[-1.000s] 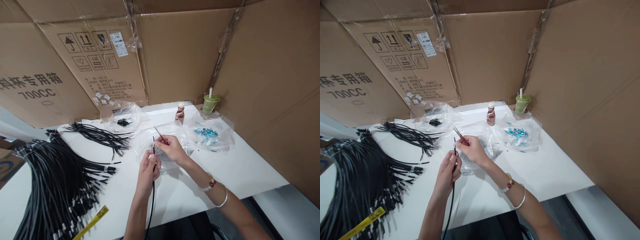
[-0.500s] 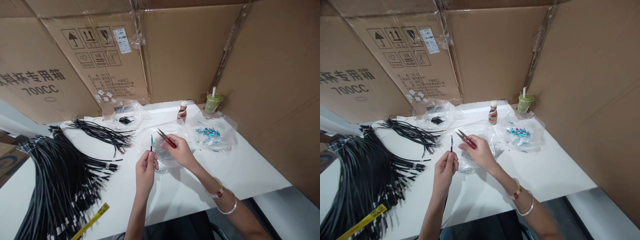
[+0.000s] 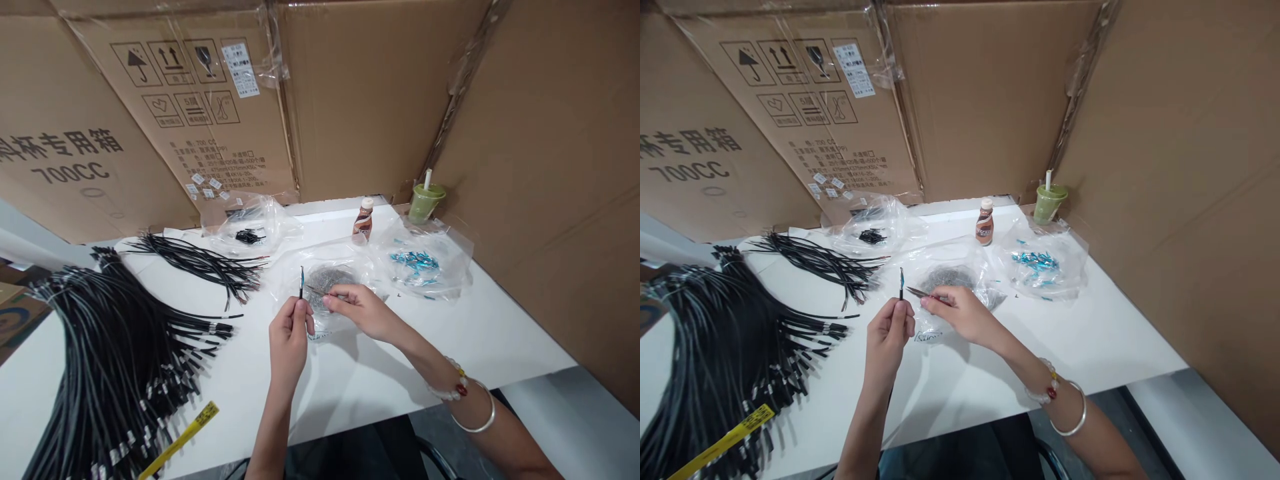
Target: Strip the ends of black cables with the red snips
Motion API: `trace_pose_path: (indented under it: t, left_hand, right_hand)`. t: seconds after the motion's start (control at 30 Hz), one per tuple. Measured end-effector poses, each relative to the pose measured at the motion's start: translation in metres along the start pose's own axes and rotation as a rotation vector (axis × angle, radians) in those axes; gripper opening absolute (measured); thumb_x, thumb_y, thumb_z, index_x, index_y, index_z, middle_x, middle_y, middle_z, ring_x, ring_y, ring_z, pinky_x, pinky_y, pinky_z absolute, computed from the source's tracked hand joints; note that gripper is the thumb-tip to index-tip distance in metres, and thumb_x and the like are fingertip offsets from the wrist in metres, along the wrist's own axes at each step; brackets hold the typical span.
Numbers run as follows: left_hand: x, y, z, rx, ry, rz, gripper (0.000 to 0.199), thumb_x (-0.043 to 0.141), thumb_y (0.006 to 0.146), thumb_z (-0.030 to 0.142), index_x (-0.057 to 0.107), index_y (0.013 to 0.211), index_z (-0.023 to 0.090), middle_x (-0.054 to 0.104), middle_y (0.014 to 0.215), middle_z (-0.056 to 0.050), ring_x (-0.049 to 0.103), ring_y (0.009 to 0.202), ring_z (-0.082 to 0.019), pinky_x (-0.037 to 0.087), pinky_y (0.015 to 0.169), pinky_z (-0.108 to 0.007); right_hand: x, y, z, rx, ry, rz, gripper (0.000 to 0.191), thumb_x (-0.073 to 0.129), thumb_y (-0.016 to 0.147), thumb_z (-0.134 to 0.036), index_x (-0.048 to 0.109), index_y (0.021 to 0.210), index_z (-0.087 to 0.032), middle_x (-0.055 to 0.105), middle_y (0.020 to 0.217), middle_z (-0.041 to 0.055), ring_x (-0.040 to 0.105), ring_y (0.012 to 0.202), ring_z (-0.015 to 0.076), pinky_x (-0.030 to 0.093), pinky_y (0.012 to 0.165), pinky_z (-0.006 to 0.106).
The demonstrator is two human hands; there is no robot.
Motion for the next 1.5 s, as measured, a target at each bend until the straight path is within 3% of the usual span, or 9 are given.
trace_pose_path:
  t: [0.5, 0.83, 1.03, 1.17, 1.5]
  left_hand:
    - [0.001, 0.001, -0.004, -0.033, -0.058, -0.028, 0.038, 0.048, 0.092, 0.05, 0.052, 0.069, 0.019, 0.044, 0.049, 0.005, 0.035, 0.047, -0.007, 0.023, 0.047, -0.021]
    - [0.003, 0.004, -0.007, -0.097, -0.217, -0.109, 0.043, 0.052, 0.089, 0.053, 0.05, 0.068, 0.016, 0.042, 0.047, 0.007, 0.03, 0.042, -0.004, 0.02, 0.042, -0.018]
    - [0.011, 0.018, -0.028, -0.19, -0.373, -0.171, 0.039, 0.052, 0.092, 0.048, 0.052, 0.073, 0.015, 0.039, 0.048, 0.011, 0.022, 0.034, -0.002, 0.018, 0.033, -0.016]
    - [0.019, 0.03, -0.042, -0.288, -0.511, -0.218, 0.035, 0.051, 0.093, 0.045, 0.053, 0.077, 0.014, 0.038, 0.05, 0.011, 0.02, 0.033, -0.001, 0.018, 0.031, -0.015]
    - [0.024, 0.034, -0.047, -0.454, -0.784, -0.356, 0.027, 0.054, 0.093, 0.035, 0.055, 0.078, 0.012, 0.037, 0.051, 0.012, 0.021, 0.033, 0.0, 0.02, 0.03, -0.013]
  right_hand:
    - [0.002, 0.004, 0.002, 0.019, 0.07, -0.052, 0.042, 0.054, 0.087, -0.054, 0.054, 0.069, -0.017, 0.046, 0.066, -0.0023, 0.043, 0.065, 0.0116, 0.033, 0.063, 0.028]
    - [0.001, 0.008, 0.007, 0.05, 0.105, -0.079, 0.045, 0.055, 0.084, -0.059, 0.055, 0.069, -0.017, 0.046, 0.063, -0.0029, 0.044, 0.061, 0.0106, 0.036, 0.061, 0.026]
    - [-0.006, 0.022, 0.019, 0.092, 0.137, -0.106, 0.048, 0.056, 0.08, -0.063, 0.054, 0.067, -0.017, 0.042, 0.059, -0.0047, 0.042, 0.057, 0.0099, 0.041, 0.062, 0.027]
    - [-0.015, 0.037, 0.028, 0.098, 0.137, -0.121, 0.052, 0.06, 0.073, -0.068, 0.054, 0.064, -0.017, 0.047, 0.063, -0.0033, 0.043, 0.06, 0.0098, 0.044, 0.064, 0.027]
    - [-0.025, 0.048, 0.037, 0.081, 0.091, -0.189, 0.046, 0.06, 0.079, -0.06, 0.056, 0.067, -0.016, 0.049, 0.063, -0.0044, 0.046, 0.06, 0.0095, 0.044, 0.063, 0.027]
Point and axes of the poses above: each hand's wrist, its own y-axis towards the middle knuckle, its own x-axis out of the palm, z = x × y, the point moved 5 cm from there along y, towards the middle knuckle
